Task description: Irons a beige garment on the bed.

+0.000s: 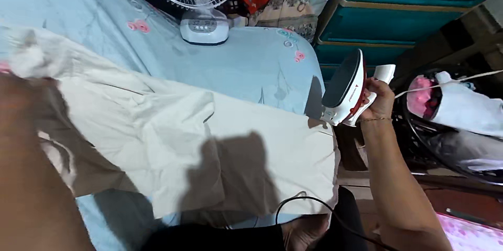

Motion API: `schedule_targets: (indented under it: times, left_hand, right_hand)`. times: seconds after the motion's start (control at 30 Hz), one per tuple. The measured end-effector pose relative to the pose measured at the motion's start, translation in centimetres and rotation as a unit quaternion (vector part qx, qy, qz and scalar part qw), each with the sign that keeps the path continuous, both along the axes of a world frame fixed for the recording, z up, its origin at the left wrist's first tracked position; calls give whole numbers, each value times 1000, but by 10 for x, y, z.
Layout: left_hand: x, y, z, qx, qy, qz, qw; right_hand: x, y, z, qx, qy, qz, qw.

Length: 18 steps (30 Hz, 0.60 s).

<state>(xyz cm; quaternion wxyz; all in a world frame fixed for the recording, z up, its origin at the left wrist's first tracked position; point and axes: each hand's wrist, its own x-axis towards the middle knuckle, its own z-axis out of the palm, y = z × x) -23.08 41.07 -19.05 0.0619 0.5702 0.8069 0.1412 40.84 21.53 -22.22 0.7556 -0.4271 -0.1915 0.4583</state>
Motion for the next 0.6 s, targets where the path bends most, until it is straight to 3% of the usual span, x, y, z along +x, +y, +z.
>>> schedule_targets:
  times: [0.03,0.07,0.13,0.2,0.33,0.43,0.6]
  left_hand:
    - [12,-3,-4,15,80,-62,995]
    - [11,-3,-25,150,129,-208,958]
    - [122,-32,-1,64,-12,-230,971]
    - [235,-68,-5,-12,-81,-308,948]
    - [415,-141,-75,-174,-114,-517,830]
    - [506,-180,-84,-347,-74,-541,763]
    - [563,-199,-69,-363,-10,-565,741]
  right_hand:
    - [4,-5,3,7,2,-1,1000]
    - [7,-10,6,6,-4,-5,1000]
    - [15,-22,14,-6,-15,-16,1000]
    - [24,-39,21,-22,-46,-30,998]
    - [55,-80,34,-87,-138,-85,983]
    - [82,-119,42,-108,-198,-86,970]
    - [124,-182,34,-98,-215,-100,967]
